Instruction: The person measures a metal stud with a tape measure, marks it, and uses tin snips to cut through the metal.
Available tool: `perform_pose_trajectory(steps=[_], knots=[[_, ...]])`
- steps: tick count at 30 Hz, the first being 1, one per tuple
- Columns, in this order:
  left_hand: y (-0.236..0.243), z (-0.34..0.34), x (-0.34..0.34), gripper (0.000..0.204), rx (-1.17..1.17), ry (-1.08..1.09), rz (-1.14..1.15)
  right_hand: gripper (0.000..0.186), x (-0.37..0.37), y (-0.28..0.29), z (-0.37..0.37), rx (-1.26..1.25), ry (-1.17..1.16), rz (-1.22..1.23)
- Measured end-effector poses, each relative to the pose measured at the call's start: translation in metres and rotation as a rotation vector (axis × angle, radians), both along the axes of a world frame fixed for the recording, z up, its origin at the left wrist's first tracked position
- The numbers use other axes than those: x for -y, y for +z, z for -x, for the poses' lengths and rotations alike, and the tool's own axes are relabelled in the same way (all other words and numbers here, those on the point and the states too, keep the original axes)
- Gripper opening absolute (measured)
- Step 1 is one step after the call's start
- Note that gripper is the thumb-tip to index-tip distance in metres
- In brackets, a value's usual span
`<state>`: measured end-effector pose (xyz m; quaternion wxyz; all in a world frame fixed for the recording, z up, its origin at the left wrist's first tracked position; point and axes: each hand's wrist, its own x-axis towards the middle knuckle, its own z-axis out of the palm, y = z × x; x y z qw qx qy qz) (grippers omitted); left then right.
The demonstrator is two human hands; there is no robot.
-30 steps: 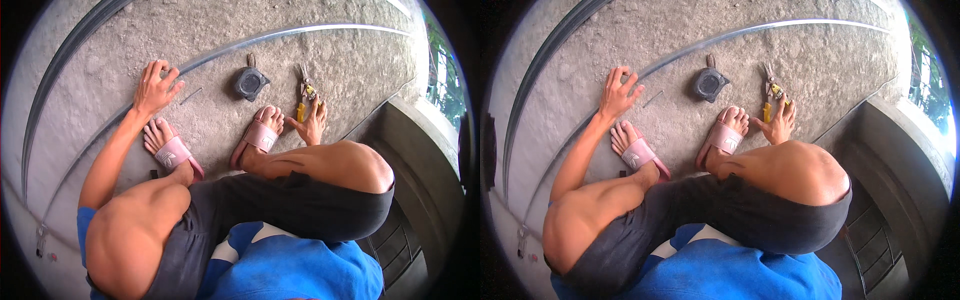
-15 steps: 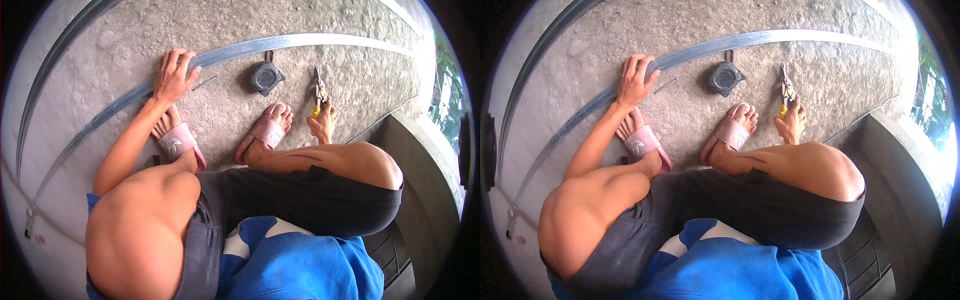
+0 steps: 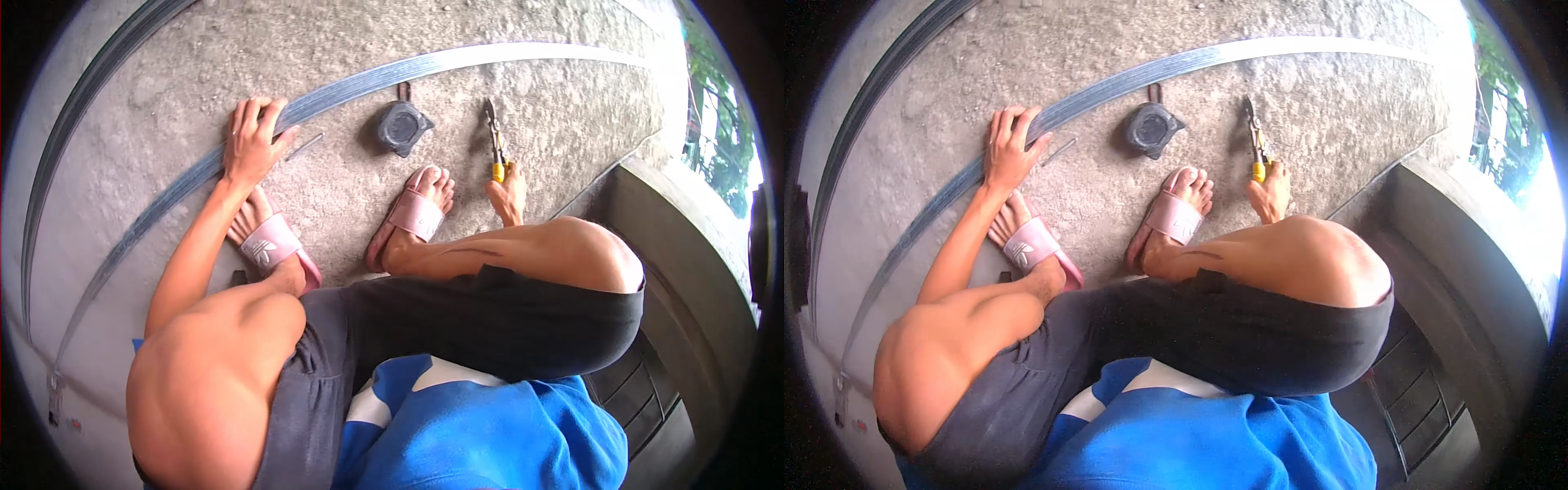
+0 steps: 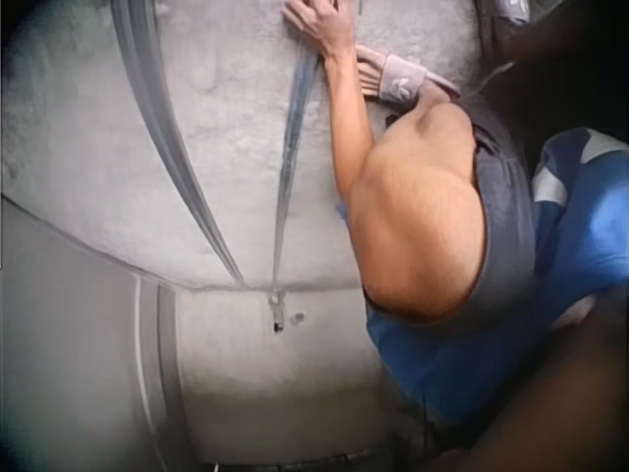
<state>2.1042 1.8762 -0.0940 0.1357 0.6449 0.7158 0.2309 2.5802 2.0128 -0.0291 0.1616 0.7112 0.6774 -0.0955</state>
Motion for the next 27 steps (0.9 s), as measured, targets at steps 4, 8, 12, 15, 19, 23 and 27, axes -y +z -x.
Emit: perform_pose_trajectory(steps=[4,8,12,15,19,23,27], knots=[[0.000,-0.003,-0.001,0.052,-0.026,-0.003,0.024,0.080,0.005,-0.004,0.003,-0.010,-0.003,-0.021],[0.004,-0.005,-0.002,0.051,-0.062,0.003,0.040,0.075,0.011,-0.002,0.002,-0.009,-0.016,-0.049],[0.005,-0.007,-0.005,0.050,-0.070,-0.003,0.035,0.071,0.011,-0.011,0.008,-0.020,-0.044,-0.089],[0.008,-0.006,-0.007,0.051,-0.065,0.003,0.048,0.067,0.009,-0.015,0.015,-0.043,-0.054,-0.109],[0.012,-0.005,-0.002,0.049,-0.070,0.015,0.047,0.063,0.004,-0.017,0.019,-0.049,-0.056,-0.118],[0.002,-0.006,0.013,0.038,-0.079,0.094,0.002,0.059,0.003,-0.020,0.011,0.032,-0.046,-0.069],[0.004,0.003,0.019,0.043,0.043,0.170,-0.051,0.063,0.032,-0.038,-0.013,-0.043,0.182,-0.414]])
